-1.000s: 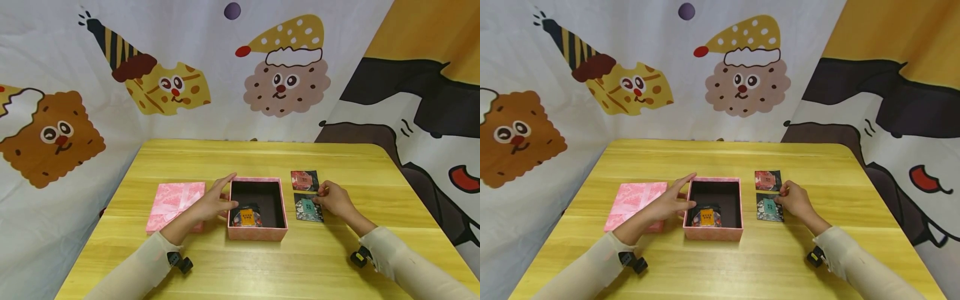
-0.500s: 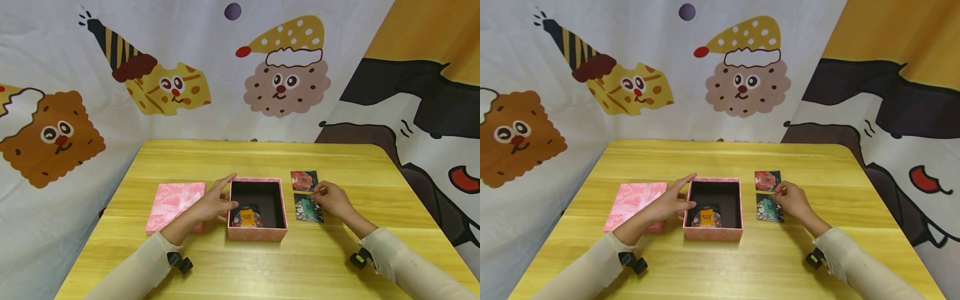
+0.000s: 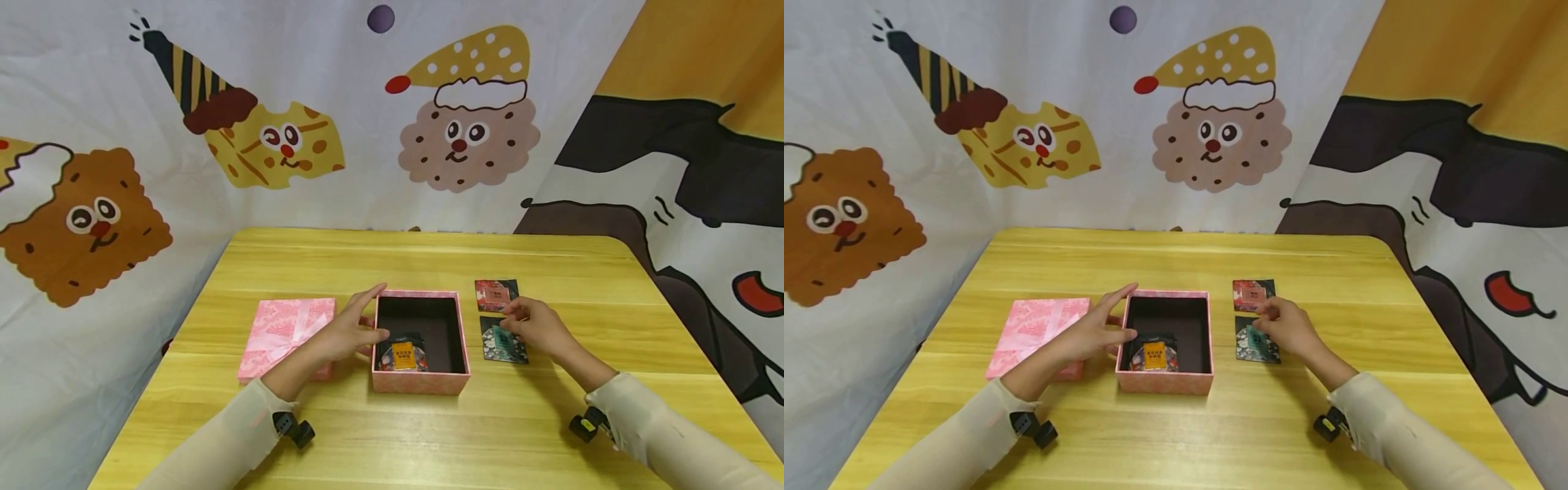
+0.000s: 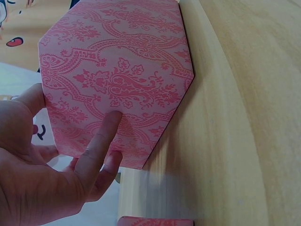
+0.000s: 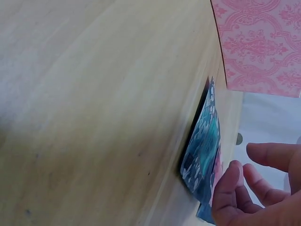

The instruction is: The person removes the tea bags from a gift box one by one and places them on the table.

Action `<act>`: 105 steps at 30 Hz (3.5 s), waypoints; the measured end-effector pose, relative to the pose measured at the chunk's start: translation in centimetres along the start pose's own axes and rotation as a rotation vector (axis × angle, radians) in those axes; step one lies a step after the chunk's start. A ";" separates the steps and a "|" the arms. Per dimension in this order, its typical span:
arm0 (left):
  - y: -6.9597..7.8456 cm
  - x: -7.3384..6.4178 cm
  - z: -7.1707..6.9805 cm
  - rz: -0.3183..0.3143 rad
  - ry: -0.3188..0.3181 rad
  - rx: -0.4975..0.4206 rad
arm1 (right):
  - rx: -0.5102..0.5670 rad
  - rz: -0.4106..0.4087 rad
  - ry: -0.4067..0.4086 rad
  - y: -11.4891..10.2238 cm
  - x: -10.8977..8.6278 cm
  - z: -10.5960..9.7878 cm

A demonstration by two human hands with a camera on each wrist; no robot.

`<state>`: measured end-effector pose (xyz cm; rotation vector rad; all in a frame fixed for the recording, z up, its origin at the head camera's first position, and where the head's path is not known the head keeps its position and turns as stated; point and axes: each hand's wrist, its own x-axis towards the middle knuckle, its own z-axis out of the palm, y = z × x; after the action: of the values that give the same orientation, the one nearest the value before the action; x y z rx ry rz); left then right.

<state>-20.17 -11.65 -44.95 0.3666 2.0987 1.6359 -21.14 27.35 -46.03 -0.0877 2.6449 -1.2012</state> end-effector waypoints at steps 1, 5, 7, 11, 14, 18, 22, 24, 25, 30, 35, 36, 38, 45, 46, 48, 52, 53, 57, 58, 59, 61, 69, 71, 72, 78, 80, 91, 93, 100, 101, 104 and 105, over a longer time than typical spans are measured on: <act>0.0 0.0 0.0 0.002 0.000 0.001 | 0.007 -0.001 -0.006 -0.1 0.0 0.0; -0.1 0.1 0.0 0.006 0.004 0.007 | 0.046 -0.008 -0.032 -0.6 -0.2 0.1; -0.1 0.1 0.0 0.009 0.006 0.008 | 0.062 -0.010 -0.041 -0.9 -0.3 0.1; -0.2 0.1 0.0 0.018 0.010 0.021 | 0.096 -0.016 -0.053 -1.4 -0.5 0.1; -0.2 0.1 0.0 0.022 0.008 0.024 | 0.108 -0.026 -0.061 -1.7 -0.6 0.1; -0.3 0.2 0.0 0.018 0.003 0.006 | 0.115 -0.032 -0.071 -2.1 -0.7 0.2; -0.3 0.2 0.0 0.010 0.006 -0.004 | 0.117 -0.028 -0.073 -2.5 -0.7 0.3; -0.3 0.2 0.0 0.011 0.005 -0.007 | 0.119 -0.030 -0.076 -2.7 -0.7 0.4; -0.2 0.2 0.0 0.010 0.005 -0.009 | 0.123 -0.030 -0.075 -2.9 -0.7 0.4; -0.2 0.1 0.0 0.012 0.002 -0.009 | 0.140 -0.058 -0.092 -3.3 -1.0 0.6; -0.2 0.2 0.1 0.011 0.004 -0.009 | 0.165 -0.057 -0.105 -3.9 -1.3 0.8; -0.2 0.2 0.1 0.008 0.005 -0.008 | 0.168 -0.056 -0.105 -4.0 -1.3 0.9; -0.2 0.2 0.1 0.008 0.006 -0.010 | 0.180 -0.059 -0.109 -4.4 -1.5 1.1; -0.1 0.0 0.0 0.012 0.000 -0.009 | 0.211 -0.096 -0.120 -5.9 -2.1 1.5; -0.1 0.0 0.0 0.011 0.001 -0.008 | 0.212 -0.101 -0.121 -6.0 -2.1 1.6; -0.1 0.0 0.0 0.012 0.000 -0.006 | 0.215 -0.109 -0.121 -6.1 -2.1 1.7; -0.1 0.0 0.0 0.008 0.005 -0.004 | 0.209 -0.130 -0.120 -6.3 -2.2 1.9; -0.1 0.0 0.0 0.007 0.005 -0.002 | 0.209 -0.138 -0.120 -6.4 -2.3 1.9; -0.1 0.0 0.1 0.003 0.007 0.001 | 0.212 -0.170 -0.119 -6.9 -2.5 2.1; -0.1 0.0 0.1 0.004 0.006 0.003 | 0.210 -0.181 -0.120 -7.1 -2.6 2.2; -0.1 0.0 0.1 0.004 0.005 0.004 | 0.210 -0.190 -0.121 -7.2 -2.7 2.2; -0.2 0.0 0.1 0.005 0.006 0.006 | 0.205 -0.201 -0.120 -7.6 -2.8 2.3; -0.2 0.0 0.0 0.017 0.019 0.039 | 0.262 -0.228 -0.164 -8.7 -3.0 2.6; -0.1 0.0 0.0 0.014 0.023 0.043 | 0.271 -0.227 -0.175 -9.0 -3.0 2.6; -0.1 0.0 0.0 0.016 0.024 0.049 | 0.274 -0.226 -0.180 -9.2 -3.0 2.7; -0.1 0.1 0.0 0.026 0.024 0.059 | 0.296 -0.223 -0.210 -10.2 -3.2 2.8; -0.2 0.1 0.0 0.031 0.024 0.066 | 0.294 -0.234 -0.220 -10.5 -3.2 3.0; -0.2 0.2 0.0 0.024 0.029 0.066 | 0.237 -0.270 -0.331 -12.2 -2.3 5.4; -0.1 0.1 0.0 0.021 0.032 0.073 | 0.228 -0.274 -0.339 -12.4 -2.1 5.9; -0.3 0.2 0.0 0.019 0.028 0.076 | 0.204 -0.295 -0.330 -12.9 -1.5 7.5; -0.3 0.2 0.0 0.021 0.027 0.076 | 0.200 -0.299 -0.331 -13.0 -1.4 7.7; -0.4 0.3 0.0 0.022 0.022 0.074 | 0.177 -0.307 -0.321 -13.2 -1.2 8.2; -0.4 0.3 0.0 0.022 0.019 0.074 | 0.167 -0.308 -0.316 -13.2 -1.1 8.4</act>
<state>-20.43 -11.64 -45.39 0.4002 2.1813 1.5830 -18.63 12.61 -41.24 -0.6214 2.3024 -1.3652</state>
